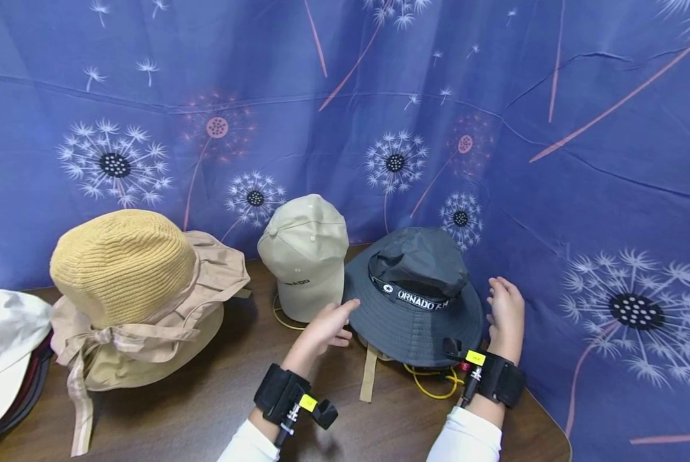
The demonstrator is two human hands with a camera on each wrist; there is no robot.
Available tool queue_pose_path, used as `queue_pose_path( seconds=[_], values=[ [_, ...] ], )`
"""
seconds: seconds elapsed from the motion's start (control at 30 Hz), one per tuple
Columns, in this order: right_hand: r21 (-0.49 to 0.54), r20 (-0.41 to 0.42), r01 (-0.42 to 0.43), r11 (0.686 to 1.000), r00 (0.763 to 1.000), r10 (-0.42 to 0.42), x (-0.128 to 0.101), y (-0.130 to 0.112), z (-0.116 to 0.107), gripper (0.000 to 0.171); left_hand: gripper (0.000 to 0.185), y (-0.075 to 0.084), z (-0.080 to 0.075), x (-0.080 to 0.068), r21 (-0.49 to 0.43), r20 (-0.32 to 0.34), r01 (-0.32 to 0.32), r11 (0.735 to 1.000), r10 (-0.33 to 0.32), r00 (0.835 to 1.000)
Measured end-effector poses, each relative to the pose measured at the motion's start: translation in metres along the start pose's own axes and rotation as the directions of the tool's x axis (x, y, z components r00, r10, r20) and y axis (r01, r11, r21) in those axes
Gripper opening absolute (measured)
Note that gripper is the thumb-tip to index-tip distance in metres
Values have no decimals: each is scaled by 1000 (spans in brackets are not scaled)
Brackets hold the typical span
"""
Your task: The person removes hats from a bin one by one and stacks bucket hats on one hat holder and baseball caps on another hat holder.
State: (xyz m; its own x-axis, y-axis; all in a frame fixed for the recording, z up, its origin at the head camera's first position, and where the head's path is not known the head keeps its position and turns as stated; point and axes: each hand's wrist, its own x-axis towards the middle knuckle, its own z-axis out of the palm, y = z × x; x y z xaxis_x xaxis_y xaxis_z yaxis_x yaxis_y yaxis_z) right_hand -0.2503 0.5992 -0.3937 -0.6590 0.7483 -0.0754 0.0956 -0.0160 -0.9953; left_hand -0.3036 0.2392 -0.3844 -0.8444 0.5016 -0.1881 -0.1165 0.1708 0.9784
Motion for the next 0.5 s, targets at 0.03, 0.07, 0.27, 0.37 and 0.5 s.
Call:
queue_pose_path(
  seconds=[0.03,0.07,0.27,0.37,0.5],
  values=[
    [9,11,-18,1000,1000,18,0,2,-3,61,81,0,0,0,-4,1,6,1000,-6,1000],
    [27,12,-37,999,999,36,-3,4,-5,59,82,-1,0,0,-7,5,9,1000,-9,1000],
    [76,4,-138,987,990,139,-34,-3,-3,56,82,-4,2,1,-35,12,33,999,-32,999],
    [71,7,-180,981,984,180,-26,6,-3,55,82,-7,3,2,-47,16,43,998,-42,999],
    [55,2,-216,975,976,217,7,34,-11,55,82,-11,5,4,-66,28,52,996,-50,998]
  ],
)
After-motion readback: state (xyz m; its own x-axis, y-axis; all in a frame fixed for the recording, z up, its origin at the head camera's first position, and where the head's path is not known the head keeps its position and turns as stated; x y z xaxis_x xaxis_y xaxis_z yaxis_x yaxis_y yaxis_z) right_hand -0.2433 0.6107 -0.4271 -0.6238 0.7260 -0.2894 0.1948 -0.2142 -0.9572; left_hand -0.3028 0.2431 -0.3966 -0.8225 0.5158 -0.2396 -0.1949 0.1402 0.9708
